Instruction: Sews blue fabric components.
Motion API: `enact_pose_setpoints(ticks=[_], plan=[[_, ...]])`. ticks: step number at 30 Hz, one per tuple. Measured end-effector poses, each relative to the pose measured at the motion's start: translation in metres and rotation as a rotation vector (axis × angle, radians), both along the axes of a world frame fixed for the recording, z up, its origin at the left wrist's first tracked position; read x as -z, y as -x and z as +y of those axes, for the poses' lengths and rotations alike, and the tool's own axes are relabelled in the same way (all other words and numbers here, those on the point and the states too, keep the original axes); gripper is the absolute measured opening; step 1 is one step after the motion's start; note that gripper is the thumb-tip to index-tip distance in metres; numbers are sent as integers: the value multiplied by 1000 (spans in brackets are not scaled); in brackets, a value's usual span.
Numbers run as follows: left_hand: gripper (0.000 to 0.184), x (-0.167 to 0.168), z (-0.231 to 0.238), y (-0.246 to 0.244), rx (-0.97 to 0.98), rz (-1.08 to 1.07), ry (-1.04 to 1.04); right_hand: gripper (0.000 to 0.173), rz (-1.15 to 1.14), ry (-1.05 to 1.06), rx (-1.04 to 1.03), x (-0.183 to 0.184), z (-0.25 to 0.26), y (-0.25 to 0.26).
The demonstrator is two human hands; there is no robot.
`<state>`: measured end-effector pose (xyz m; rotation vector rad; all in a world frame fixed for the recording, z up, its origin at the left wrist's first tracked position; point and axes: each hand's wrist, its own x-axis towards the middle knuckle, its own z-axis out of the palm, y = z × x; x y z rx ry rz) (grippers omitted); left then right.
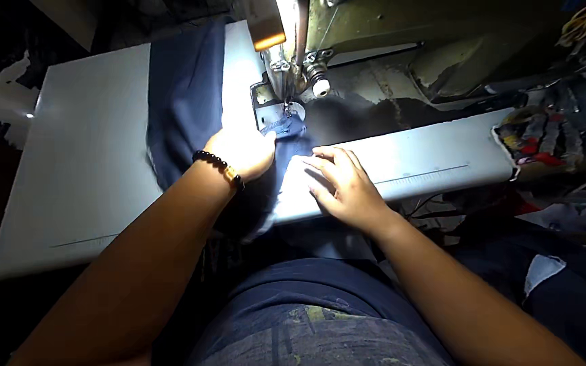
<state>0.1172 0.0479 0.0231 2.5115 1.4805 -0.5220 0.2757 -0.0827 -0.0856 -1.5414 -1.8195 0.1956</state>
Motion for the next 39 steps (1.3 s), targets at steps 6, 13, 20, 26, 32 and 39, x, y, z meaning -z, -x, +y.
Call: enact_pose_setpoints(ticks=[6,13,20,26,32,39], plan=[[19,-4,0,12,508,79,-70,38,-178,145,55,-5,1,4],[57,93,26,49,631,-546,-129,38,-215,124,19,-10,33,-54],[57,99,-23,4,241,-544,-194,40,-129,71,30,-2,47,-69],[66,87,-32,3,144,-559,-100,35,211,-54,101,-18,10,-72],[54,55,6,87,144,-557,-362,63,309,684,-691,-26,-95,-30],[53,53,-77,127,169,-35,-168,90,391,789,-695,-7,-80,44]])
